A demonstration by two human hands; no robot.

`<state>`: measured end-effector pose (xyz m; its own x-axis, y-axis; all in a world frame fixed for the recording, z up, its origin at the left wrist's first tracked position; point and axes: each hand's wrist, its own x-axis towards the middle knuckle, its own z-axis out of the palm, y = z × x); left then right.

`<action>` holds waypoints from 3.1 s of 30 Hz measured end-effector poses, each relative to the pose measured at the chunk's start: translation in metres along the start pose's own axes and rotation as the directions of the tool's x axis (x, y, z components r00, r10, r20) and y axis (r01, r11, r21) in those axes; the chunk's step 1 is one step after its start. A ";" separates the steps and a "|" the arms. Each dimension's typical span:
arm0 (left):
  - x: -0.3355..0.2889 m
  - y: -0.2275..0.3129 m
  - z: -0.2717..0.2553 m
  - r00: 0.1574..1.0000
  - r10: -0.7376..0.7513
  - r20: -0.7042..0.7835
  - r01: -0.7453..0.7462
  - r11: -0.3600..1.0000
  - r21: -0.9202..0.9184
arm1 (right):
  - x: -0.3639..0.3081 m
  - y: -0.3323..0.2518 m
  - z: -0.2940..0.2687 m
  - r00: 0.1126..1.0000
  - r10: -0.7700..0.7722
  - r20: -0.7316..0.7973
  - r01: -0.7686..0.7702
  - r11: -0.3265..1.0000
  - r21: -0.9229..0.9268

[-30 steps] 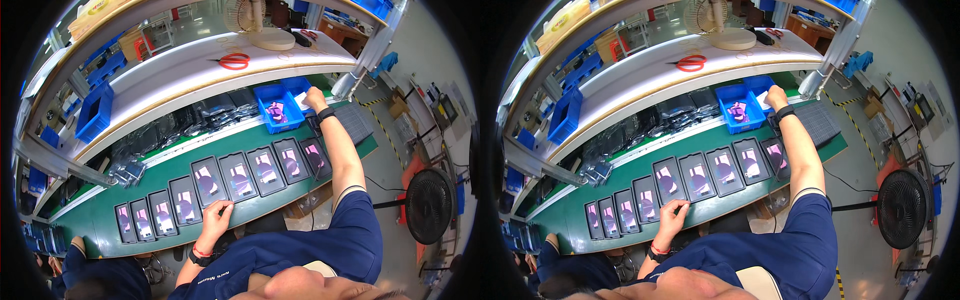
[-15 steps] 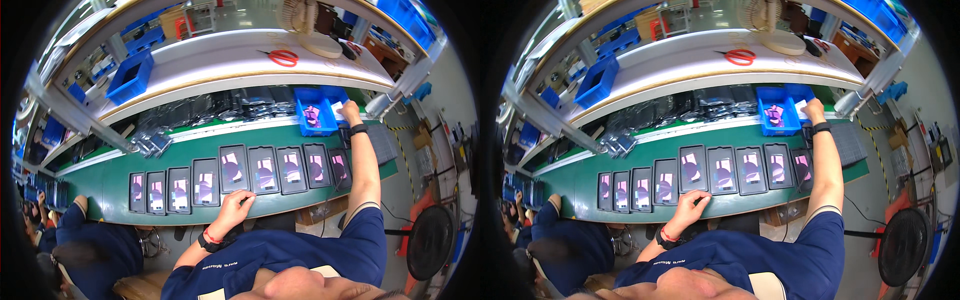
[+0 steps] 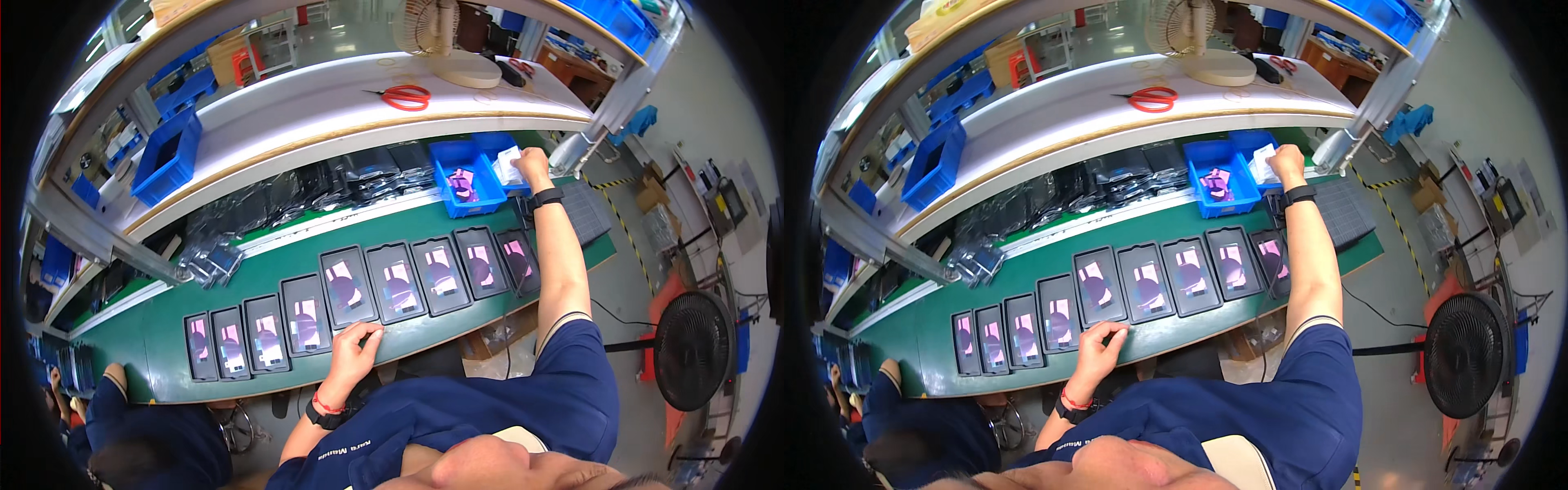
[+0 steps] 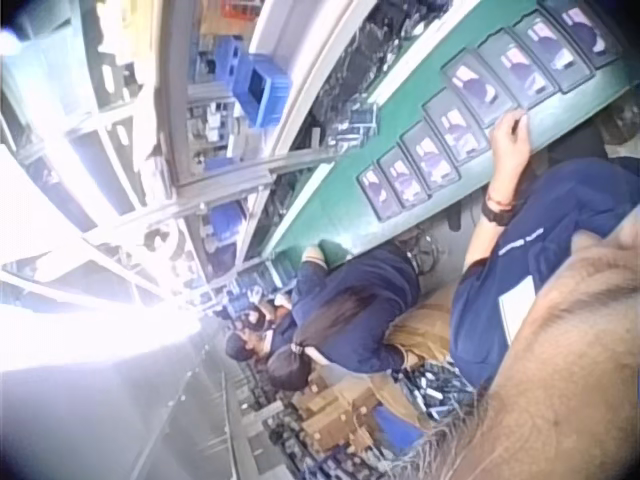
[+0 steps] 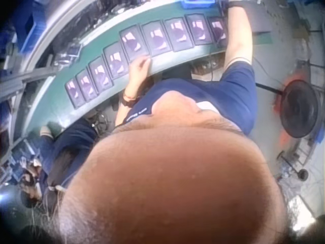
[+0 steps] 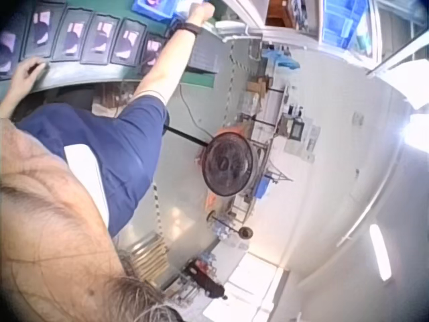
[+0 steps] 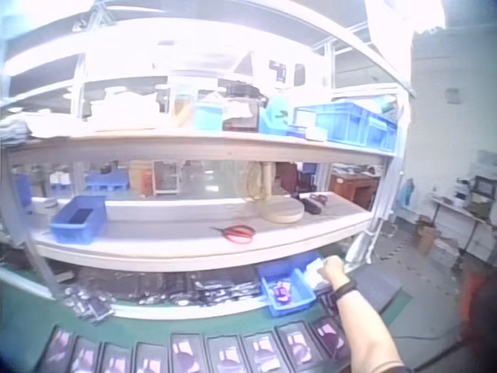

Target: The person places phone cases on a table, inserts cards into them, and puts the cases into plastic bags. They then use scissors to open a small bag and place its contents into the cases.

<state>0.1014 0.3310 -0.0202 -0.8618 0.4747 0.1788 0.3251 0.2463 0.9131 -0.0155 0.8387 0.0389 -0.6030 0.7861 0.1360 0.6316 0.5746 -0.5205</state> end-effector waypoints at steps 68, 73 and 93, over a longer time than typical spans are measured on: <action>-0.129 -0.096 -0.206 0.613 -0.525 -0.591 -0.245 0.585 -0.773 | -0.495 -0.301 0.171 0.365 -0.623 0.692 -0.178 0.683 0.709; -0.124 -0.091 -0.204 0.573 -0.516 -0.637 -0.235 0.641 -0.730 | -0.488 -0.305 0.177 0.440 -0.706 0.555 0.280 0.695 0.663; -0.081 -0.076 -0.149 0.726 -0.439 -0.529 -0.266 0.530 -0.805 | -0.468 -0.251 0.139 0.431 -0.762 0.483 0.246 0.614 0.750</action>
<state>0.0883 0.1484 -0.0497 -0.9746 -0.2104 -0.0771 0.0882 -0.6763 0.7313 0.0399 0.2948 -0.0114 -0.9767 -0.2092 0.0487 -0.1260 0.3746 -0.9186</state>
